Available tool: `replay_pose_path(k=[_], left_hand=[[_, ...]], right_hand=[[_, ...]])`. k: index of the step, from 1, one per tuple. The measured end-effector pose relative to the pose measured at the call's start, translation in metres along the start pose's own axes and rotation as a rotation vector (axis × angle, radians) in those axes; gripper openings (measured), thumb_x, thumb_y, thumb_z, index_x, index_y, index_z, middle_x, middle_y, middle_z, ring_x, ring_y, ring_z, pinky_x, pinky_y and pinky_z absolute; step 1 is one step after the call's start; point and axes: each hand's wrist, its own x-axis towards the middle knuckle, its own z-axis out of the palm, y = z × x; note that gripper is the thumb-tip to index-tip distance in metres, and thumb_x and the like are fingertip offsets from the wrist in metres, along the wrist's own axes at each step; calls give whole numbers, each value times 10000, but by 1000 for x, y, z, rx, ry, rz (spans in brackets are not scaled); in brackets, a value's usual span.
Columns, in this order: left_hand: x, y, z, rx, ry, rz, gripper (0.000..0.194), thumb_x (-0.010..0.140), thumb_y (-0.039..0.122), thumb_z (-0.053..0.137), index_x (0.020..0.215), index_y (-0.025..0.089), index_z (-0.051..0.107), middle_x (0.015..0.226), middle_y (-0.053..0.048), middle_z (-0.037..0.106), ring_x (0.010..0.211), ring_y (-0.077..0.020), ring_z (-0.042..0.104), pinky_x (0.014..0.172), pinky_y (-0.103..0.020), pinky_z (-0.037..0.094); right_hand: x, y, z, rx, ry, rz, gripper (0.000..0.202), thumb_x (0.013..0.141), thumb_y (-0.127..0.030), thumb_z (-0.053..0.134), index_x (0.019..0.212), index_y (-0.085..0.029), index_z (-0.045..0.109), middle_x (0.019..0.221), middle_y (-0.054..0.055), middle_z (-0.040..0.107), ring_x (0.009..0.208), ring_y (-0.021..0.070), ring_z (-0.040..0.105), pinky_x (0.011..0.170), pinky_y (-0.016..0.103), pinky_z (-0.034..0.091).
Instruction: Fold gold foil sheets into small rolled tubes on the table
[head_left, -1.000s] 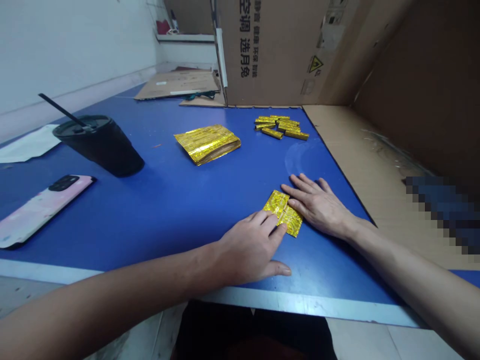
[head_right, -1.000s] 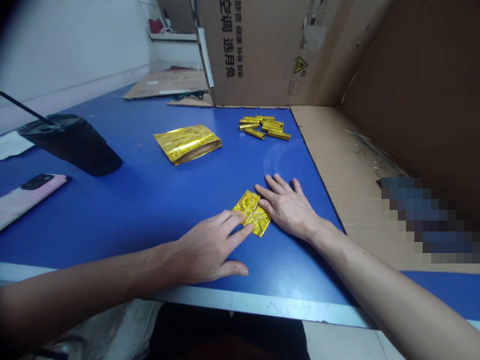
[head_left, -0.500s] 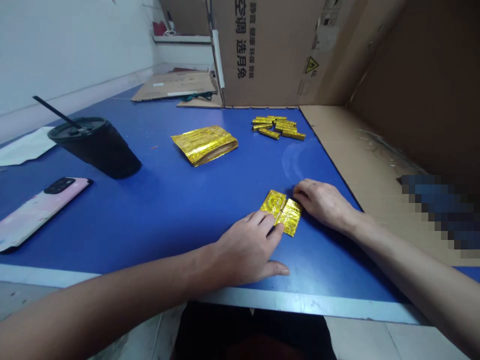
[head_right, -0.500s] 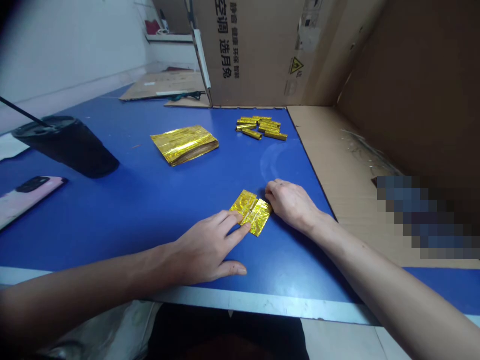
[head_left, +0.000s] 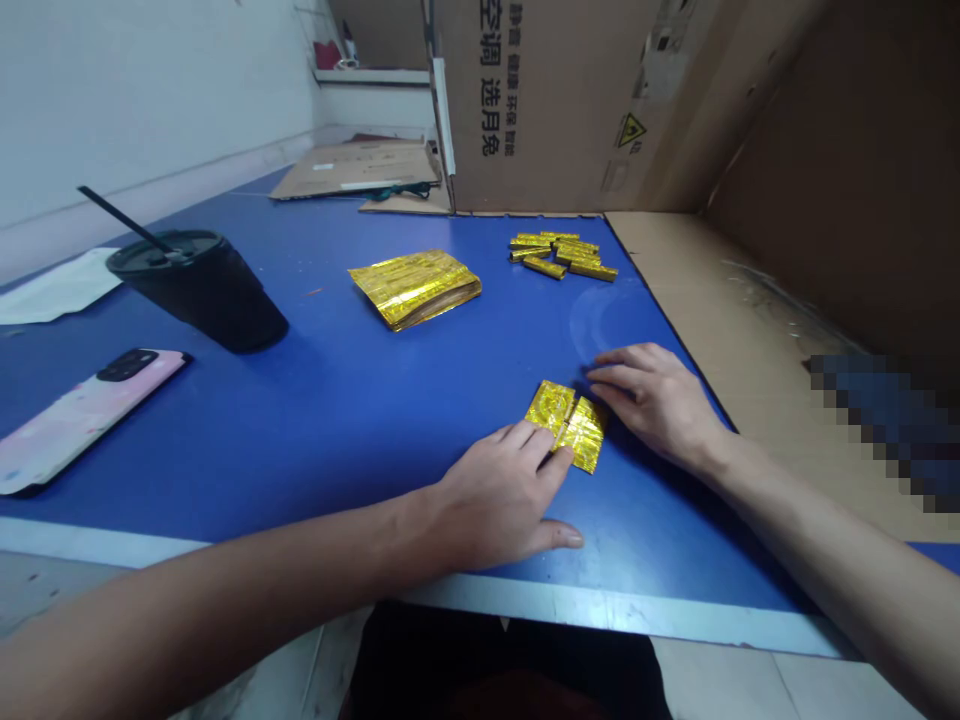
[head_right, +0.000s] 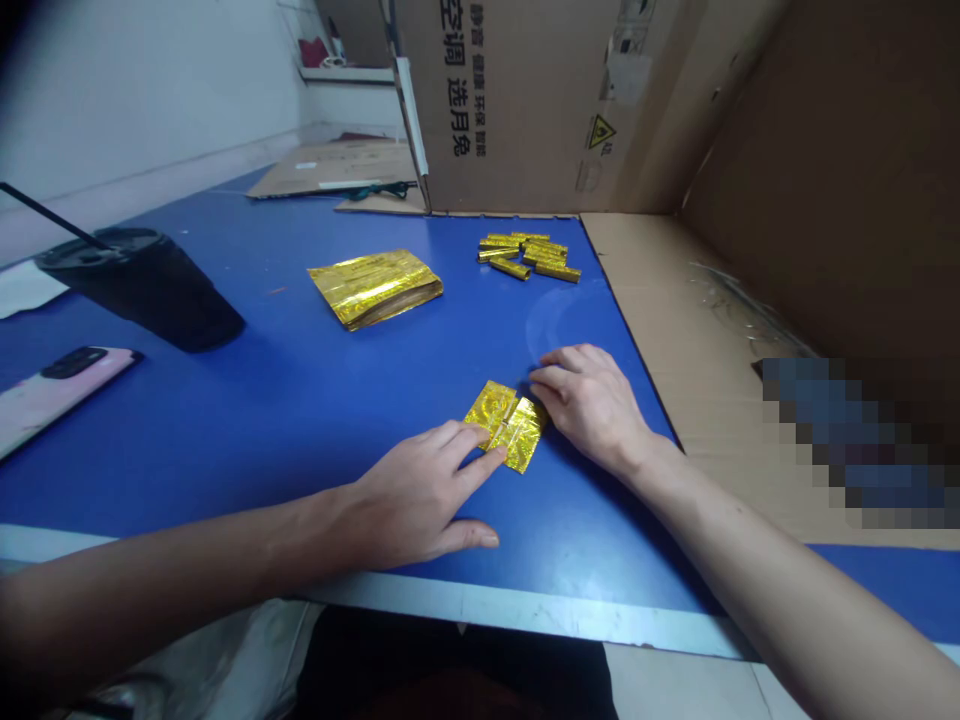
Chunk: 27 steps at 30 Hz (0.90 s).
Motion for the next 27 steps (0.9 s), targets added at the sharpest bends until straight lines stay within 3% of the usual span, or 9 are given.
replay_pose_path(k=[2,4,7,9,15,20,27], left_hand=[[0,1,1,-1,16,-16,647,747,592,466,1142,80,484,1051,-151,518,960,-267,472,814,-391,412],[0,2,2,-1,26,-19,636,758,584,458,1141,77,485,1062,-146,515,969,-264,464,823,-388,411],[2,2,2,4,22,-15,608,771,579,439,1112,80,506,1033,-131,528,964,-261,458,822,-387,413],[4,0,0,17,5,-11,548,785,549,442,1077,93,530,1022,-125,532,952,-257,461,813,-388,419],[13,-11,-9,57,-50,2,304,812,370,487,980,135,583,942,-94,534,908,-231,478,744,-344,447],[21,-16,-10,39,-47,-18,256,799,322,516,954,134,594,944,-92,528,928,-227,475,782,-341,436],[33,-29,-3,30,-36,-9,175,832,230,462,914,148,594,905,-56,546,885,-193,515,817,-331,427]], right_hand=[[-2,-4,-9,118,-21,-10,221,847,-265,440,850,-201,651,821,70,638,782,195,560,718,345,449],[-5,-12,-17,218,-137,-116,212,849,-261,440,817,-198,640,747,53,609,724,173,546,673,310,452],[-10,-21,-26,216,-340,-261,196,833,-283,475,905,-199,636,829,63,601,783,182,542,699,315,450],[-11,-23,-28,159,-384,-287,221,816,-312,501,966,-209,627,901,74,593,832,197,538,726,337,446],[-15,-27,-27,51,-341,-273,220,835,-261,452,950,-226,636,947,87,593,847,205,547,746,360,430],[-17,-29,-22,16,-349,-272,264,844,-145,393,989,-201,606,964,81,603,836,186,551,774,347,432],[-14,-25,-16,36,-291,-278,265,838,-111,366,913,-166,615,933,106,606,832,194,541,733,339,447]])
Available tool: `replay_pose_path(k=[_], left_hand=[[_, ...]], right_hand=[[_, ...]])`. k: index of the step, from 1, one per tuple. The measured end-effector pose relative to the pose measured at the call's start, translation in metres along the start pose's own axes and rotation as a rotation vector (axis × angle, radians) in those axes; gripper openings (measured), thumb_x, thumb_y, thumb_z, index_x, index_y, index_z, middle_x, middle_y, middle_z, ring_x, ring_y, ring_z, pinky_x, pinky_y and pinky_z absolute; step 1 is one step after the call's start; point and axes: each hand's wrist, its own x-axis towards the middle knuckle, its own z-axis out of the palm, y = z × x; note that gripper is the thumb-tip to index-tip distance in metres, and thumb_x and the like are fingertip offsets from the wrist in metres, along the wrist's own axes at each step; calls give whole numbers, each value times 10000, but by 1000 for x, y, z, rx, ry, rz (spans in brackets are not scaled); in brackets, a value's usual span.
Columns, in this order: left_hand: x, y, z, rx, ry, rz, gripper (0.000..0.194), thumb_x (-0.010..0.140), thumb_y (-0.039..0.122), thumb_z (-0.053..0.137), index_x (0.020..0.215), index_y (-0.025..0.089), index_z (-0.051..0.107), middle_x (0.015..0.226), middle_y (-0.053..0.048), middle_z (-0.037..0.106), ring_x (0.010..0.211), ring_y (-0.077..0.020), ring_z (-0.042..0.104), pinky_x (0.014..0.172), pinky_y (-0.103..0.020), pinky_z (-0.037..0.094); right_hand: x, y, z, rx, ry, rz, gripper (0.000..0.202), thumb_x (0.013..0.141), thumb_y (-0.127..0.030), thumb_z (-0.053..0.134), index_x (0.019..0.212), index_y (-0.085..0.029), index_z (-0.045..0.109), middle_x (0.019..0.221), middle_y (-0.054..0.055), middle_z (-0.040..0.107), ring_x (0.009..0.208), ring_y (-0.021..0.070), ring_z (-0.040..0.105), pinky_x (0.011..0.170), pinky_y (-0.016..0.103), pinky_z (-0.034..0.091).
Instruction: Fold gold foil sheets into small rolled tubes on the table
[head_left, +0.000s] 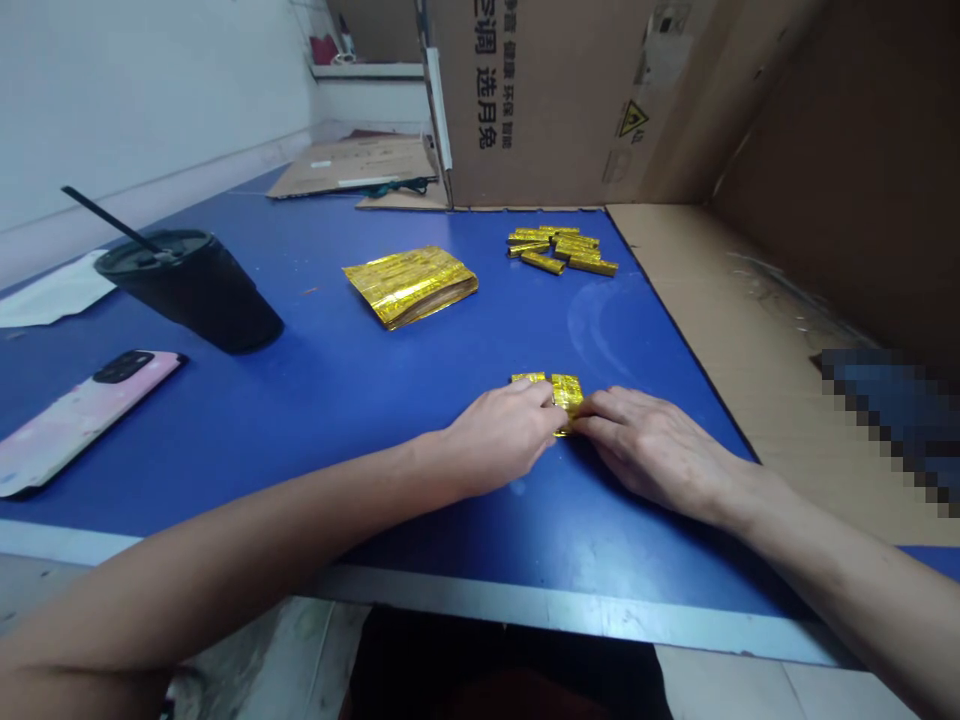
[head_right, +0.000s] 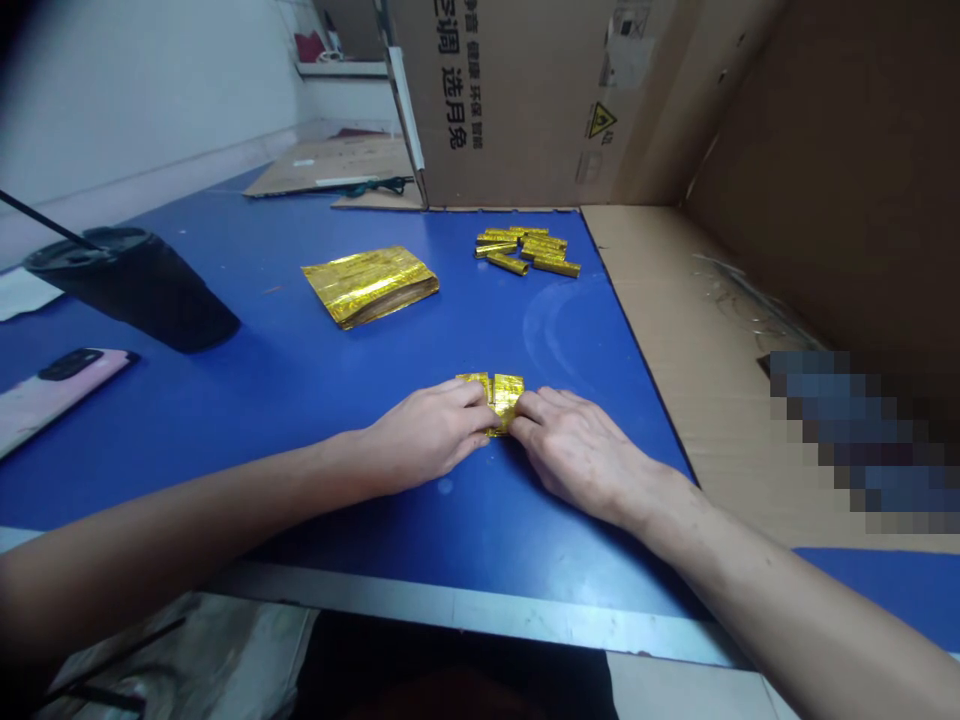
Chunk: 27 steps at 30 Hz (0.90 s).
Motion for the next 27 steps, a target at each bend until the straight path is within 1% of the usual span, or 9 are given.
replay_pose_path(k=[4,8,10,13,15,18,20,23,27], left_hand=[[-1,-1,4,71,48,42,190,851,180,397,879,127,577,868,-62,546,842,-190,525,777,-323,441],[-3,-1,7,103,90,61,194,850,135,366,826,122,558,844,-62,548,826,-185,526,759,-310,446],[-3,-2,9,95,111,62,191,847,130,365,821,123,554,838,-58,548,824,-183,526,767,-311,445],[-2,-4,12,84,139,66,186,844,136,370,813,125,553,829,-56,546,822,-177,525,775,-308,444],[-3,-4,13,77,144,61,187,845,144,372,796,130,552,837,-57,542,830,-175,524,776,-305,444],[-4,-4,12,41,124,41,168,847,175,392,795,137,547,869,-60,539,866,-179,519,794,-310,442],[-5,-3,9,-22,130,7,119,835,185,427,864,141,534,906,-57,542,899,-180,515,812,-310,441],[-7,-2,4,-110,152,-63,134,802,153,477,933,131,501,932,-54,546,911,-174,514,818,-296,443],[-9,-3,2,-99,110,-46,97,820,145,448,849,127,539,912,-63,543,925,-180,511,859,-301,422]], right_hand=[[1,2,2,23,32,-10,271,858,-141,353,902,-156,619,921,110,602,796,192,529,715,344,448],[3,2,3,43,66,-5,242,861,-189,392,928,-147,621,917,110,596,796,193,520,713,340,443],[3,2,5,49,92,-4,239,860,-197,402,935,-139,622,874,107,593,771,188,515,691,330,440],[4,2,10,47,155,-7,261,869,-202,387,847,-145,640,779,96,580,694,173,490,626,309,430],[4,1,12,49,185,-17,271,867,-181,378,804,-149,640,753,92,576,663,167,474,600,301,420],[4,0,14,76,192,-43,253,858,-136,373,864,-147,625,763,86,585,658,164,472,603,301,416],[4,0,14,111,191,-41,240,857,-127,373,900,-137,608,758,84,588,666,165,482,615,303,421],[4,0,14,165,193,-9,221,862,-143,376,906,-132,592,764,87,589,691,166,500,639,304,431],[3,0,15,195,200,5,209,864,-158,390,905,-154,595,797,83,587,716,166,499,649,302,436]])
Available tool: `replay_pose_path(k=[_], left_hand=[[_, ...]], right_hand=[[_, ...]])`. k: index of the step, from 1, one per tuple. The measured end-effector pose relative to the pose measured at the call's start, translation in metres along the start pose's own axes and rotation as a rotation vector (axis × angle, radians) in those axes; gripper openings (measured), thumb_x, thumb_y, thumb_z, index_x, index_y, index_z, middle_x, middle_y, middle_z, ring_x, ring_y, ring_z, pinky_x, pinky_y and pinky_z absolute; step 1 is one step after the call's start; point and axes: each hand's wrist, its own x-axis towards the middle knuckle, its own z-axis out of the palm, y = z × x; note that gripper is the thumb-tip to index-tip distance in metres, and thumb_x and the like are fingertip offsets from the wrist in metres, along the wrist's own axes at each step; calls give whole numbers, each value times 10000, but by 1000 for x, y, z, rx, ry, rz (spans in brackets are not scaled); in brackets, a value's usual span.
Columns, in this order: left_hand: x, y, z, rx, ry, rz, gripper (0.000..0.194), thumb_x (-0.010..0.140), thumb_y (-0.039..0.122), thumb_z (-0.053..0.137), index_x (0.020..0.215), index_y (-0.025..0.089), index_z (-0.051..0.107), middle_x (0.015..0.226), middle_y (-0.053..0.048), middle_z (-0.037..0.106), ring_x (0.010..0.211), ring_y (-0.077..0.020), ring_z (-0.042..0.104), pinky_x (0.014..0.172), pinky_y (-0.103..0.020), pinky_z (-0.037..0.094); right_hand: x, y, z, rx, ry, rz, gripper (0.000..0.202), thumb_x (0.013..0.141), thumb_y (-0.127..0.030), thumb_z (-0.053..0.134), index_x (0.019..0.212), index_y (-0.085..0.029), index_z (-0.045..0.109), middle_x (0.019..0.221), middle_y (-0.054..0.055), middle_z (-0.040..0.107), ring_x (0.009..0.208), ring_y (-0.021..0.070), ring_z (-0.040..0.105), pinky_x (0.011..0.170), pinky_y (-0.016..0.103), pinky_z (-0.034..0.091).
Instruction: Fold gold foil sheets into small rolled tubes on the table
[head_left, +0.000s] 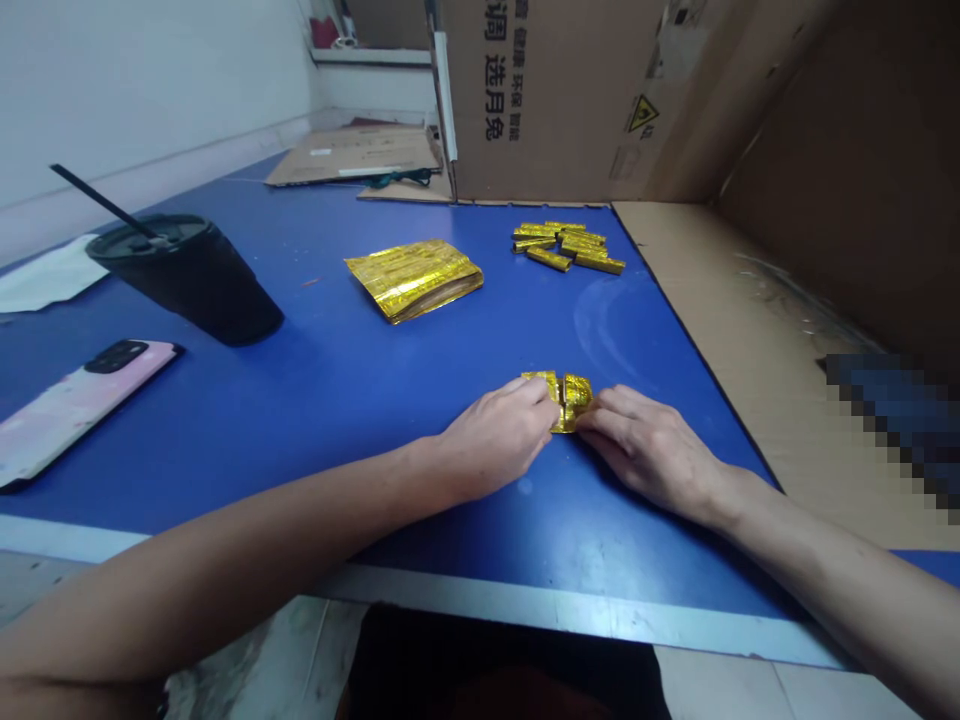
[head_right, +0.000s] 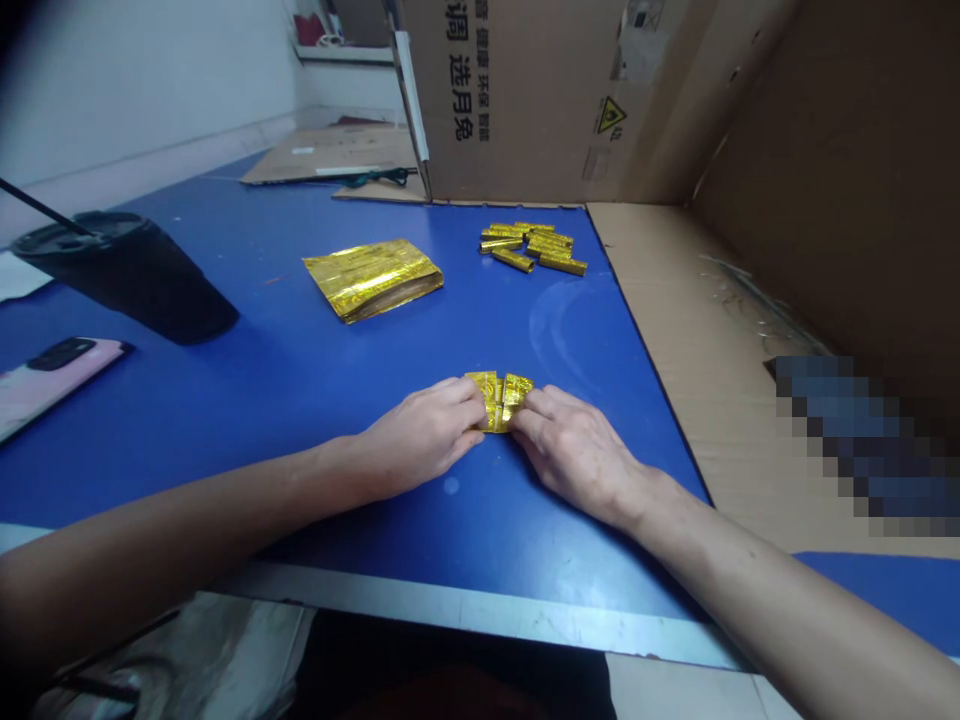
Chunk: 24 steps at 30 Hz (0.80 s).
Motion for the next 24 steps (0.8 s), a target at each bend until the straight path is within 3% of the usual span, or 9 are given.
replay_pose_path(k=[6,11,17,24], left_hand=[[1,-3,1,20,-19,2,198,850,170,401,869,128,593,928,-76,553,960,-192,504,864,-306,410],[4,-4,-2,-58,-63,-106,188,835,206,439,821,162,622,841,-42,589,846,-177,537,771,-293,436],[8,-7,-3,-184,-118,-239,171,818,217,451,825,199,620,846,-17,617,844,-163,559,772,-286,417],[11,-6,-5,-192,-142,-346,126,796,243,436,812,211,556,779,4,614,684,-154,562,586,-258,386]], right_hand=[[-1,0,3,11,6,60,198,858,-175,411,872,-162,608,792,76,578,719,168,496,657,307,427],[2,3,2,37,-42,129,178,851,-188,431,825,-175,607,755,53,591,714,165,512,667,304,424],[7,3,-4,82,-92,255,137,820,-181,453,852,-198,585,798,40,626,745,169,554,672,294,430],[12,0,-8,151,-148,432,109,781,-174,455,796,-201,560,758,10,638,661,144,576,611,259,424]])
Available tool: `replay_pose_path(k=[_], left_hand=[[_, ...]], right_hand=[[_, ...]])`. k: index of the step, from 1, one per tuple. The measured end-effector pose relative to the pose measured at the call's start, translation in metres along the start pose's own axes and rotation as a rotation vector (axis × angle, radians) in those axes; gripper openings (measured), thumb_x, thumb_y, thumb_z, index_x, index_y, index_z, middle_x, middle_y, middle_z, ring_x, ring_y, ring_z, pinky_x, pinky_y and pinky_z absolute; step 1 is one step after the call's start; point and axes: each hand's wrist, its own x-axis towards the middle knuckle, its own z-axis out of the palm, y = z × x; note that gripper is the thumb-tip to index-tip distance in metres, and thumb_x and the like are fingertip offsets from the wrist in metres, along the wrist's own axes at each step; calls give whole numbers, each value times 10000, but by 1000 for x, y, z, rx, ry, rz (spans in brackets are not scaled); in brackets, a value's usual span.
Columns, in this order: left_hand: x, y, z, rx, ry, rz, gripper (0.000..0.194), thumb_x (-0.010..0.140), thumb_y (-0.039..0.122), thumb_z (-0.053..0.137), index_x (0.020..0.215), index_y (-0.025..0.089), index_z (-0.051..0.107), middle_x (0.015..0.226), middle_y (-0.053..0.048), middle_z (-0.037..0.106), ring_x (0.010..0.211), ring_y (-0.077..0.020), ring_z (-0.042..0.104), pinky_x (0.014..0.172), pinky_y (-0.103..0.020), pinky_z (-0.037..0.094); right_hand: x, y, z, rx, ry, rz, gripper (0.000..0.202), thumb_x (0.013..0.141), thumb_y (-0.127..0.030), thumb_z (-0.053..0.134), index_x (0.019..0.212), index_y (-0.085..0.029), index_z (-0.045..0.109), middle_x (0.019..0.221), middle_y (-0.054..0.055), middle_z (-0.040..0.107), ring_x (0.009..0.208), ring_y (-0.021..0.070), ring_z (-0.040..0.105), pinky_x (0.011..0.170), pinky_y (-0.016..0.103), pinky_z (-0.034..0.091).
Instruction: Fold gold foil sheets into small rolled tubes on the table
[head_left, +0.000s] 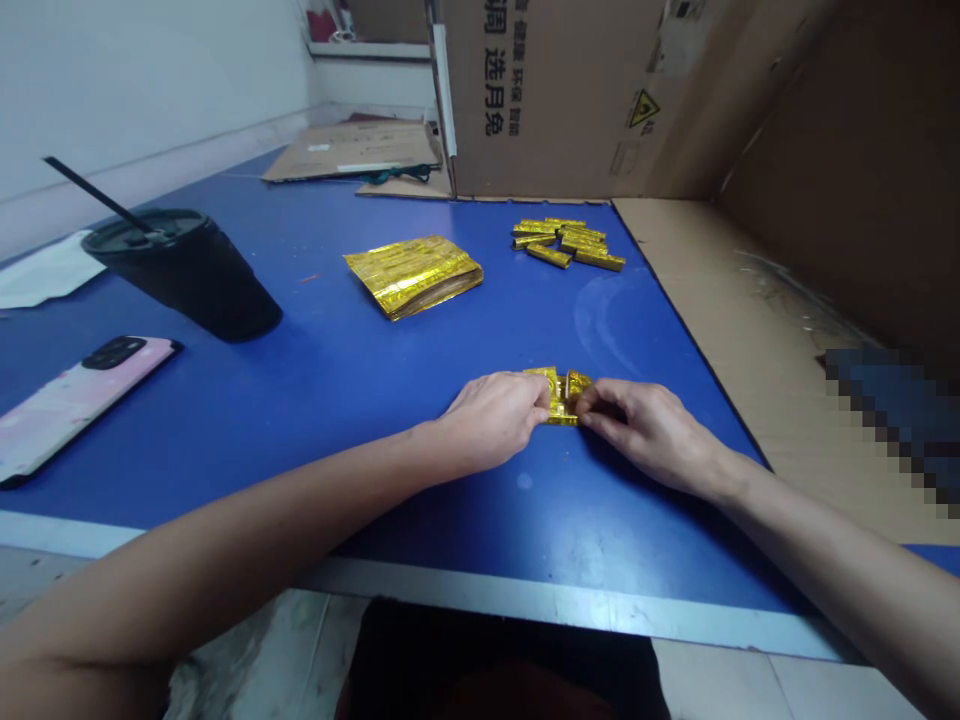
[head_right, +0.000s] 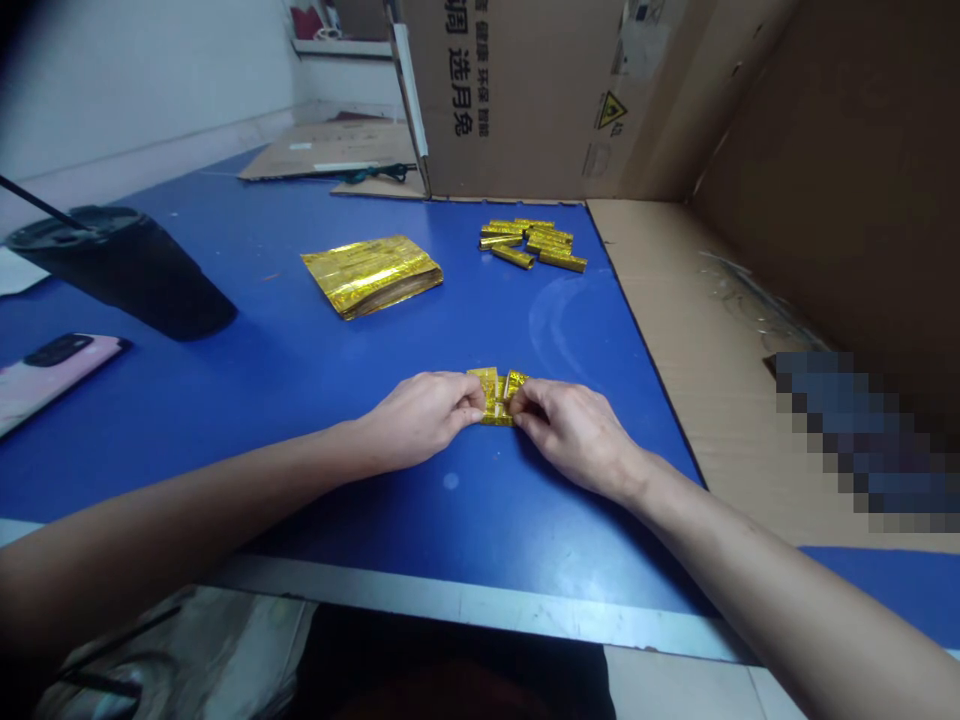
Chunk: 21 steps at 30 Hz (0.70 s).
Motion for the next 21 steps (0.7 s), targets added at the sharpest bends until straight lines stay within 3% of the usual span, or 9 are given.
replay_pose_path(k=[7,21], left_hand=[[1,1,2,133,-11,3,165,818,249,390,785,184,537,806,-36,607,736,-179,576,624,-282,399],[4,1,0,256,20,4,172,820,299,434,859,175,547,784,-36,620,711,-192,597,583,-277,418]], right_hand=[[4,-8,-3,-26,-45,83,116,763,-167,461,781,-195,572,741,11,638,647,143,572,602,253,416],[3,-6,-2,-60,-11,100,73,779,-201,506,760,-189,576,691,11,634,594,144,564,551,255,421]])
